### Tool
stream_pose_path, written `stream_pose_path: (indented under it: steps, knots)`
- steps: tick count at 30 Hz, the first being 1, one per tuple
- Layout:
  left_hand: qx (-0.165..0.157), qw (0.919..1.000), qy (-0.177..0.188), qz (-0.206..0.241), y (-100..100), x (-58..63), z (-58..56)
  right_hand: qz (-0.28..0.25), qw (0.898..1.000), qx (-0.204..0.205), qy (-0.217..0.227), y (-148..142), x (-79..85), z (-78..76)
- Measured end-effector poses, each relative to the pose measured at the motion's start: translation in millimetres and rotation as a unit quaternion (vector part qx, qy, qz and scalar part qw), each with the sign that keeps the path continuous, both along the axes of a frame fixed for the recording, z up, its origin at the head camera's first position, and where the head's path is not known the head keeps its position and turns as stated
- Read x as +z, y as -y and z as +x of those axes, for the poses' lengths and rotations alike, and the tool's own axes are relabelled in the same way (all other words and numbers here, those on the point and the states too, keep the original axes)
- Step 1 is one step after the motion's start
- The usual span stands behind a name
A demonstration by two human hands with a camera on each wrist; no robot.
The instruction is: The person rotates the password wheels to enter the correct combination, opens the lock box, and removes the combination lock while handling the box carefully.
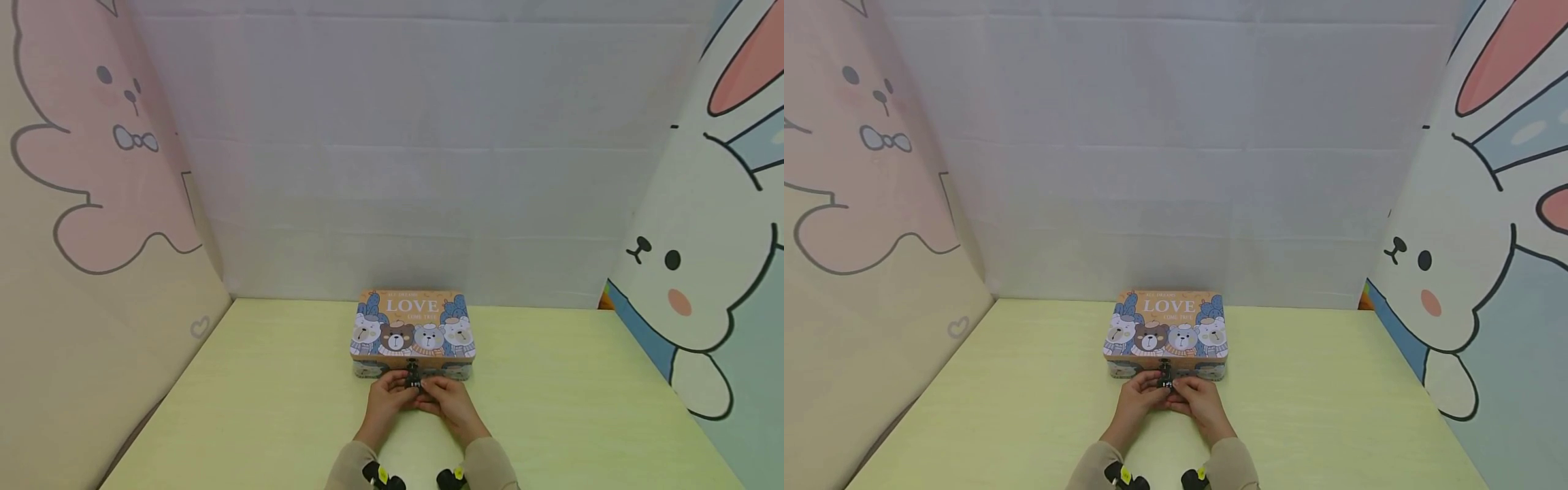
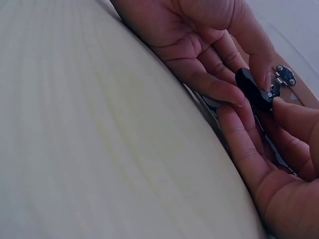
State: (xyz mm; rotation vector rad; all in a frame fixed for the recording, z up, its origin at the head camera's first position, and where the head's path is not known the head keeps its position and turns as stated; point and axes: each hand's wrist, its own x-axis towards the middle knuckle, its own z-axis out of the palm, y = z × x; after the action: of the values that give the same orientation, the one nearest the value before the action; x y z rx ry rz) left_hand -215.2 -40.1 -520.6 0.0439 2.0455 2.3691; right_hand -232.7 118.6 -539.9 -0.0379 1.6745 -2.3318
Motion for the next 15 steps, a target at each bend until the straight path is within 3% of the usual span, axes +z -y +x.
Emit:
stream_pose_path:
  steps: [15]
  knots:
    - [0.004,0.9989,0.009,0.046,-3.4,-5.8,-3.8,0.001,1.0,0.0,-0.002,0.1,-0.7,0.8]
